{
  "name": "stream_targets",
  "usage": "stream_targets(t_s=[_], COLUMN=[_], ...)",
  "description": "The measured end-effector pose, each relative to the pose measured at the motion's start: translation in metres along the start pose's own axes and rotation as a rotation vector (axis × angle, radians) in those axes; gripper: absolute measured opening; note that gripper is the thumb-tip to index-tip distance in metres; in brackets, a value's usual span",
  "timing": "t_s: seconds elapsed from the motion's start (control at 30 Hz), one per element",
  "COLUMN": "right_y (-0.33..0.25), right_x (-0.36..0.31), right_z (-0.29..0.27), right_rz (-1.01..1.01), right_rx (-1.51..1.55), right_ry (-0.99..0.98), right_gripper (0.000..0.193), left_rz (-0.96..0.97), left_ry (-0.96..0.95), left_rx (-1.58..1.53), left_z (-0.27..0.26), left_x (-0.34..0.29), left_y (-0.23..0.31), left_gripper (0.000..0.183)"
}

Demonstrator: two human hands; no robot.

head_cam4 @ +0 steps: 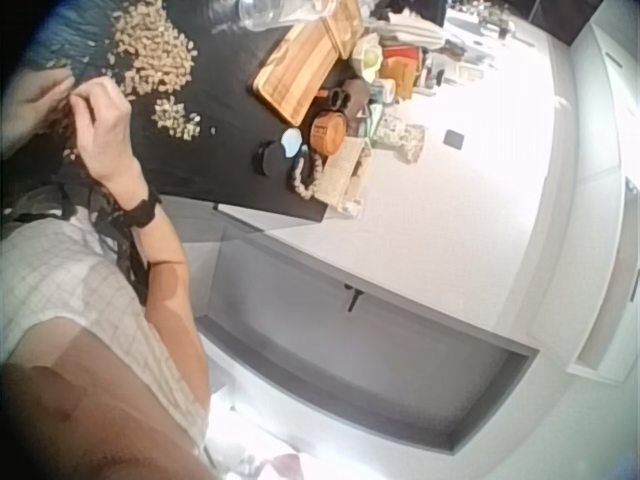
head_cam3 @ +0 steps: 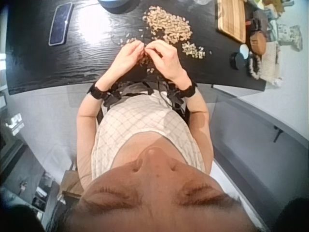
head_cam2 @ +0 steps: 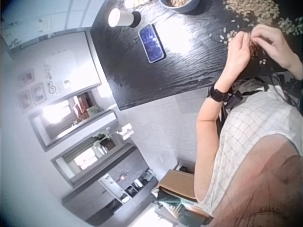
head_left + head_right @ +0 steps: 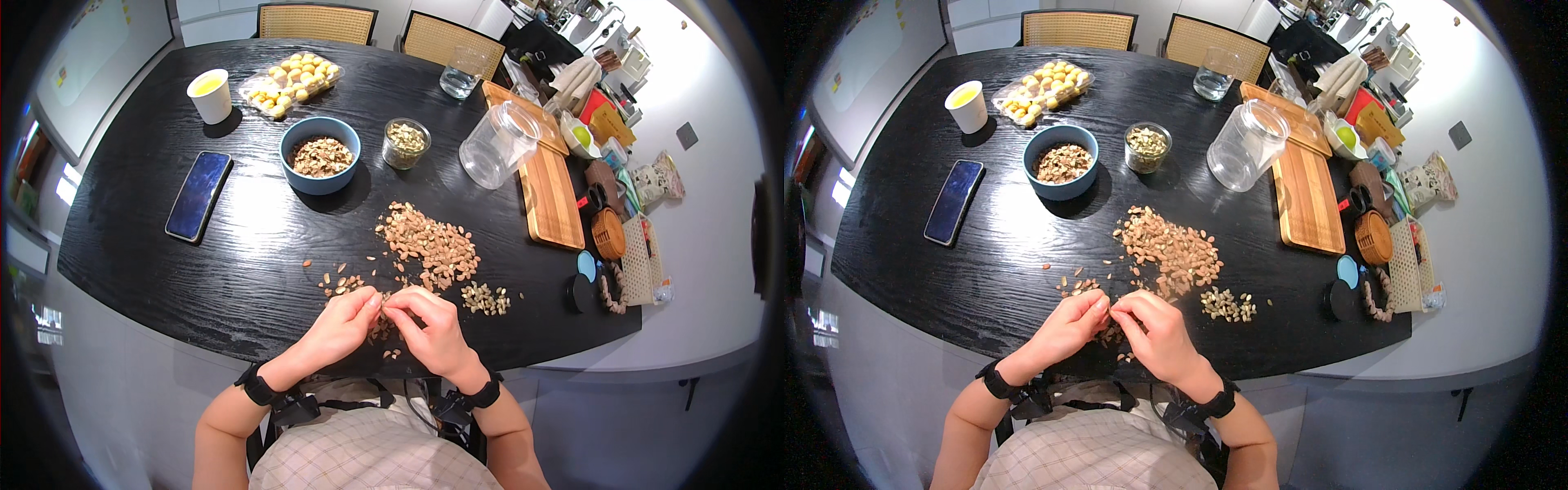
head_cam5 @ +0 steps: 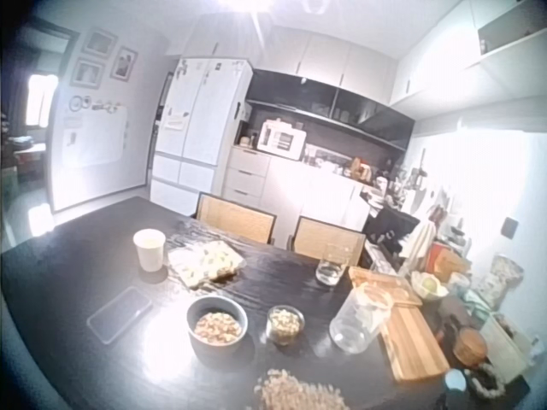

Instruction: The person peels nuts by hand, placing the nutmeat into a blue bowl and leaving the shells in piles on the table.

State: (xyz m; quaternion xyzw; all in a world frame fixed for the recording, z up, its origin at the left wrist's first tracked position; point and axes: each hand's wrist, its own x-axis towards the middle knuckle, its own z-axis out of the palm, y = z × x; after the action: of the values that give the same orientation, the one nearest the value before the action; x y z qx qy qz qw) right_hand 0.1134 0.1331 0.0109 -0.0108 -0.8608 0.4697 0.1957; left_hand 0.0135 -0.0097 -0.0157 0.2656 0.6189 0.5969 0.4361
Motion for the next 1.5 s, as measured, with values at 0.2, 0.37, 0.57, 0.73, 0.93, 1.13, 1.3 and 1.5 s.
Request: stream_targets(t_s=[0.2,0.37,0.57,0.73,0.93,1.13,1.3,1.5], right_y=[0.001,0.009,0.028,0.023,0.033,0.029,0.005,-0.003], right_x=[-0.002,-0.016,-0.035,-0.023,0.005,0.006,0.002,0.003], right_z=[-0.002,-0.026,-0.076,-0.055,-0.039,-0.035,-0.028,0.011], right_rz=[0.073,0.208,0.401,0.115,0.094,0.119,0.389,0.495], right_rx=[0.026,-0.054,-0.345,-0.459,-0.526,-0.544,0.090,0.719], right_ry=[-0.038,0.129,0.242,0.170,0.068,0.011,0.101,0.136], right_gripper=[0.006,0.002,0.003,0.009,0.006,0.006,0.011,0.010], left_rz=[0.160,0.255,0.449,0.481,0.444,0.453,0.151,-0.016], left_ry=[0.058,0.176,0.360,0.465,0.568,0.353,0.249,-0.082], left_rx=[0.335,0.557,0.711,0.840,0.907,0.574,-0.089,-0.244], left_z=[0.002,-0.005,-0.026,-0.030,-0.038,-0.037,-0.026,-0.001], left_x=[-0.002,-0.014,-0.015,-0.014,-0.015,-0.020,-0.027,-0.010], left_y=[0.006,0.016,0.009,0.008,-0.001,0.007,0.017,0.008], left_gripper=[0.025,0.016,0.011,0.026,0.043,0.038,0.016,0.027])
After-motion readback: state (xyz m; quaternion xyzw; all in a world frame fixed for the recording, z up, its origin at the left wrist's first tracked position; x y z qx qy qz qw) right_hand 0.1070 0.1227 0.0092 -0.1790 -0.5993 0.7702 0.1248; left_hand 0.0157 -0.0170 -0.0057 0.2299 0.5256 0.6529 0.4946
